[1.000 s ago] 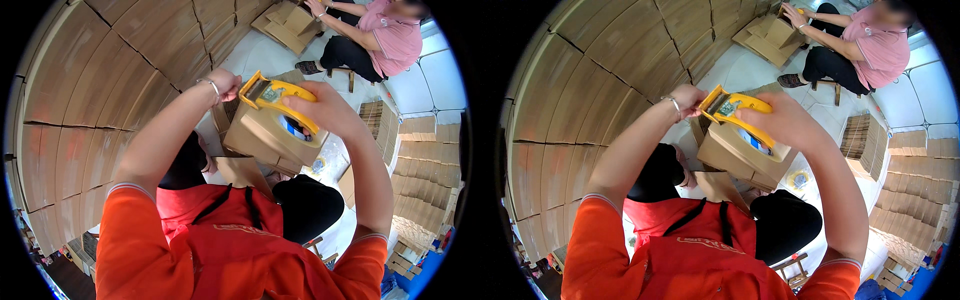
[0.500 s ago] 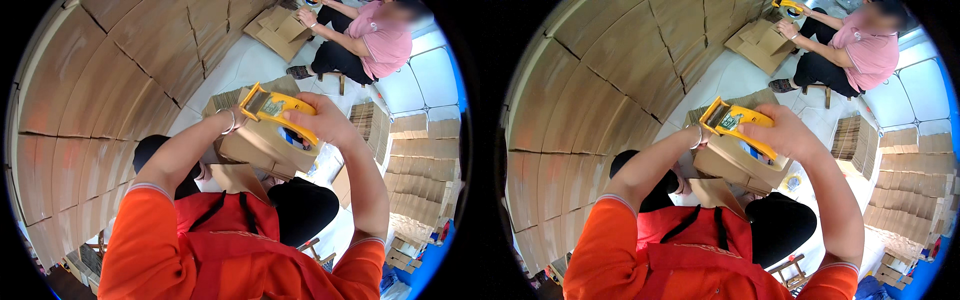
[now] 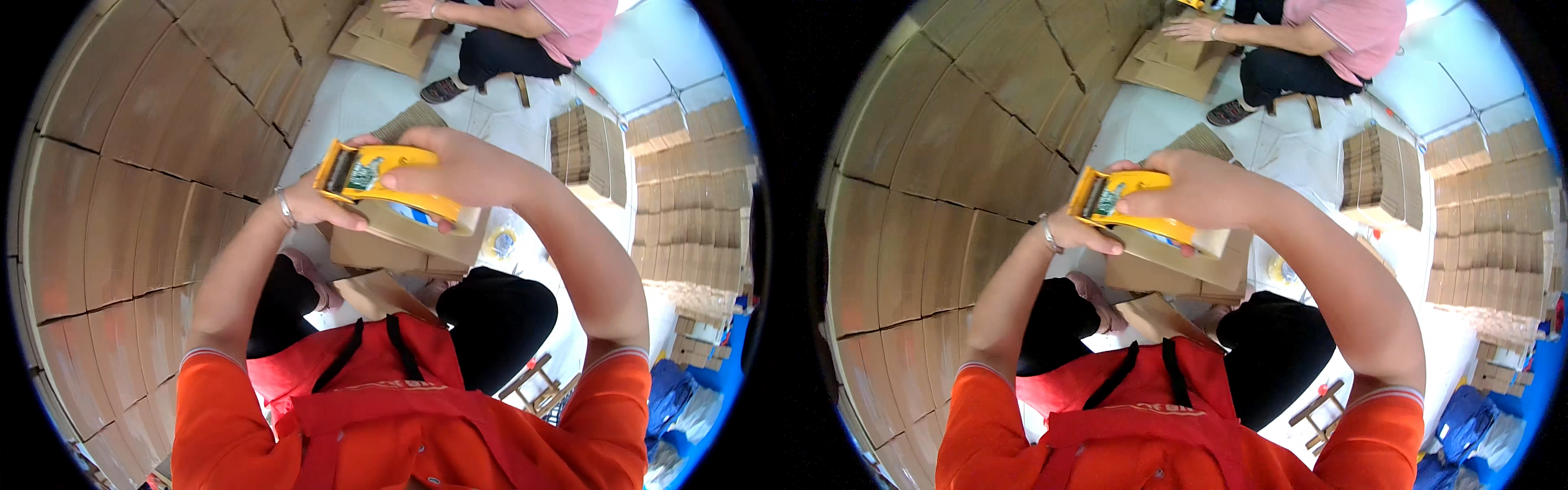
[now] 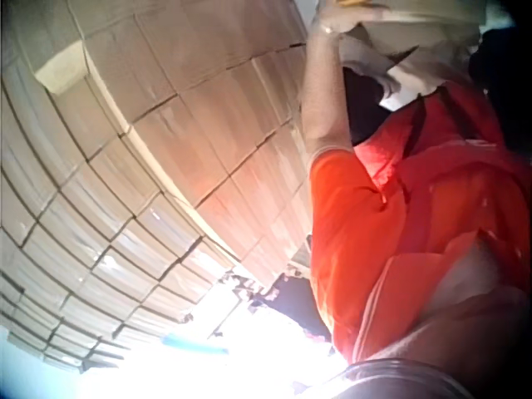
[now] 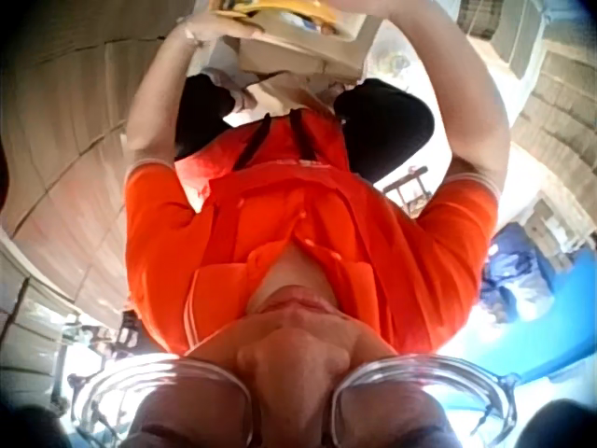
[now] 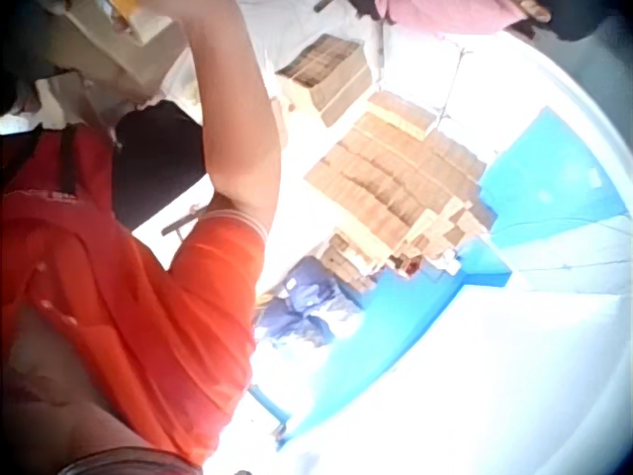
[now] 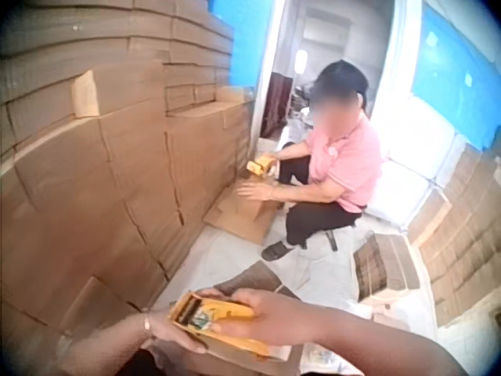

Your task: The person sits on the floor and repeatedly folds flat cardboard sheets into small boxes. Using a handheld tape dispenser, they seal the box flaps and place the finished boxes into a stack. Another person works nearby doing the same task.

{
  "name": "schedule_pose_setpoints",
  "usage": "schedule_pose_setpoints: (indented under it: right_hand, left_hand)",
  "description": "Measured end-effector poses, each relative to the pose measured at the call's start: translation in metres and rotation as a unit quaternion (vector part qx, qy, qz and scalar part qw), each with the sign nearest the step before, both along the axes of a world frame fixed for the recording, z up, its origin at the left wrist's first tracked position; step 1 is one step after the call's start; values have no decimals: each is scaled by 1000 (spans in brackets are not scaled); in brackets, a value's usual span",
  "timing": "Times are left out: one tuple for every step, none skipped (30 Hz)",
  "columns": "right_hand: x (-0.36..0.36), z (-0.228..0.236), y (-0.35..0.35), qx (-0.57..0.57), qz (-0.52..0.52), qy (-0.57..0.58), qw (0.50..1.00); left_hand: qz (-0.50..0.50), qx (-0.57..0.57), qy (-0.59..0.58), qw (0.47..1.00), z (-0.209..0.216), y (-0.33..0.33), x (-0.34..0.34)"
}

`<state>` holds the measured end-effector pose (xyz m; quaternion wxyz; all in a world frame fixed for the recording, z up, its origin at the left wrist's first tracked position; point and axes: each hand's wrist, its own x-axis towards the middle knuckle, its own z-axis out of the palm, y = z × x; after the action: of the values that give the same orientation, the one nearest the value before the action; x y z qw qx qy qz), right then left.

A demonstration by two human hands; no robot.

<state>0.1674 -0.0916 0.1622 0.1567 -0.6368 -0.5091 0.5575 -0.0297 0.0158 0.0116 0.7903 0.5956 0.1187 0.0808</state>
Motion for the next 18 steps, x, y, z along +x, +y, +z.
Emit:
schedule_pose_setpoints:
  right_hand:
    - [4,0,-1,-8,12,-3,1000]
    - [10,-9,-6,10,18,-27,999]
    - [16,-11,-12,18,24,-19,999]
    - [29,-12,-22,26,28,-14,999]
    - [44,-13,-33,35,33,-8,999]
    - [63,-16,-50,69,39,-28,996]
    - [83,-17,-70,104,49,-47,992]
    - [99,-8,-91,31,2,-19,999]
    - [116,2,-116,-42,-50,6,998]
    - [143,-8,-146,-29,-64,-25,997]
    - [163,-19,-176,-22,-85,-62,994]
    - [171,-25,-195,-43,-111,-62,991]
    - [176,-31,-209,-63,-135,-61,987]
    - [179,-37,-217,-84,-158,-61,982]
    - [178,-47,-218,-93,-164,-53,981]
    - [173,-57,-211,-101,-170,-45,979]
    - [168,-67,-203,-110,-176,-37,977]
    - [162,-75,-193,-88,-143,-59,984]
  left_hand:
    - [-2,-1,5,1000,-1,0,0]
    - [-7,0,24,1000,-1,-1,2]
    - [-6,13,26,1000,-2,0,1]
    - [-7,27,26,999,-6,1,1]
    - [-8,41,26,999,-8,3,3]
    - [6,138,48,989,-4,4,4]
    - [12,147,60,987,-2,5,3]
    - [19,155,72,985,-1,4,0]
    - [22,163,80,983,-1,4,0]
    - [22,171,82,982,0,4,0]
    - [12,169,83,982,0,3,5]
    - [7,173,91,981,3,2,7]
    - [5,177,100,979,7,2,7]
    - [-4,180,118,977,13,2,6]
    - [-19,185,138,973,20,1,8]
    - [-33,190,157,969,29,0,9]
    - [-45,258,204,943,37,0,10]
    - [-55,325,247,911,46,2,11]
